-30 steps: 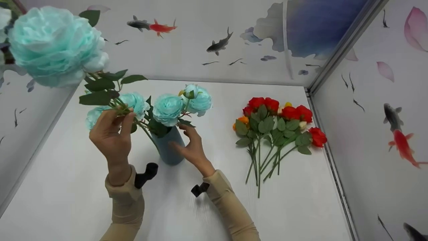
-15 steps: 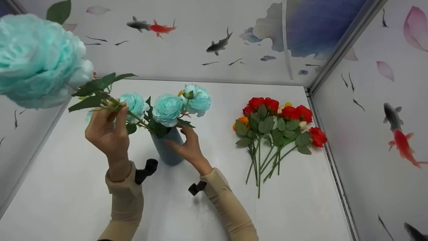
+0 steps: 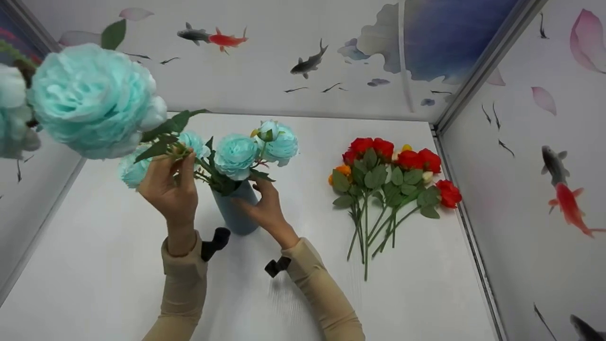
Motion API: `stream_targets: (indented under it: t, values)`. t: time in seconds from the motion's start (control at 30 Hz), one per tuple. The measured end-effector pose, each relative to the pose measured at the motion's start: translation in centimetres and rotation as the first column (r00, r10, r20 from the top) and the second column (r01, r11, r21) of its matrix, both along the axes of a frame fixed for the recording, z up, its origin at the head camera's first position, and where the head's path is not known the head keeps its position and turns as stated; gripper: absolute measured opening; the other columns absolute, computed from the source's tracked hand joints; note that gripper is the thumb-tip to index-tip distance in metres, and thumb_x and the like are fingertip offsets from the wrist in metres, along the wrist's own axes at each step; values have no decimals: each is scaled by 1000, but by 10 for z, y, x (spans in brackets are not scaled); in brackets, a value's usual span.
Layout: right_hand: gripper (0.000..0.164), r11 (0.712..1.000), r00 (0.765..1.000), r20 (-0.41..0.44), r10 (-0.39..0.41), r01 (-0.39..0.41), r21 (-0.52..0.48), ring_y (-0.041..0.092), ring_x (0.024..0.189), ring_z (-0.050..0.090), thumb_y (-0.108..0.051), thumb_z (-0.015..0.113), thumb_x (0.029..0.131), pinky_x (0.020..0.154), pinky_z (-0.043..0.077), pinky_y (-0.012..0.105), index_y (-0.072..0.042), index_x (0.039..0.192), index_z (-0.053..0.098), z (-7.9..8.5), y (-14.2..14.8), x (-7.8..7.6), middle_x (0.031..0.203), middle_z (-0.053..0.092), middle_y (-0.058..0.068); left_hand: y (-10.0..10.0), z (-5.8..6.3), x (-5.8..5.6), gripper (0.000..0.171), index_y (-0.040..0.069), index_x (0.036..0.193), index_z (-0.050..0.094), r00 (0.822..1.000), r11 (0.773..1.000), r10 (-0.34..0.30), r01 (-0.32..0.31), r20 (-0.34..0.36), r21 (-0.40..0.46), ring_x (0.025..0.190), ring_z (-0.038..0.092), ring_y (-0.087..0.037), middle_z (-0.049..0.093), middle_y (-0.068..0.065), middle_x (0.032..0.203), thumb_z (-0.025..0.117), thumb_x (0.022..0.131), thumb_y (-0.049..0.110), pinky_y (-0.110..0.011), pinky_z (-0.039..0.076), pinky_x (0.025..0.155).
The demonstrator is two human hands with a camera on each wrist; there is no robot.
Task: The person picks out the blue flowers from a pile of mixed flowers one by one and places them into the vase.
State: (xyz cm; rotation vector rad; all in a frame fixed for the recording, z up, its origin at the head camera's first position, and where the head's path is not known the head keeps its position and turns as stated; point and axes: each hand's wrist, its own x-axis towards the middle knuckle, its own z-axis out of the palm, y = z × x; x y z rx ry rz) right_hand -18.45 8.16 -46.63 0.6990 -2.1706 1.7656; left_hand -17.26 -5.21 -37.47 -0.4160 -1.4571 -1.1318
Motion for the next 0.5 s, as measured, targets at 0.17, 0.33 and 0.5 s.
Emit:
stream_targets:
  t: [0.17, 0.33, 0.5]
  values:
    - [57, 1000, 1000, 18, 10, -10, -8, 44, 116, 48, 10, 69, 77, 91, 43, 52, 16, 127, 43, 0, 0, 0, 125, 48, 31, 4, -13, -4, 19, -5, 89, 66, 1000, 999, 15, -15, 11, -32, 51, 46, -17, 61, -15, 78, 59, 92, 12, -30, 39, 44]
    - [57, 1000, 1000, 24, 15, -15, -17, 44, 116, 47, 11, 68, 76, 91, 43, 53, 17, 127, 42, 0, 0, 0, 126, 48, 31, 6, -26, -9, 18, -6, 93, 66, 999, 999, 21, -19, 50, -43, 47, 43, -16, 61, -16, 81, 58, 92, 10, -27, 38, 44]
    - [57, 1000, 1000, 12, 13, -13, -13, 44, 115, 48, 11, 69, 76, 90, 44, 54, 17, 127, 43, 0, 0, 0, 125, 48, 31, 7, -37, -10, 9, -6, 93, 66, 997, 998, 23, -19, 76, -62, 52, 48, -19, 62, -18, 85, 62, 86, -1, -30, 42, 46]
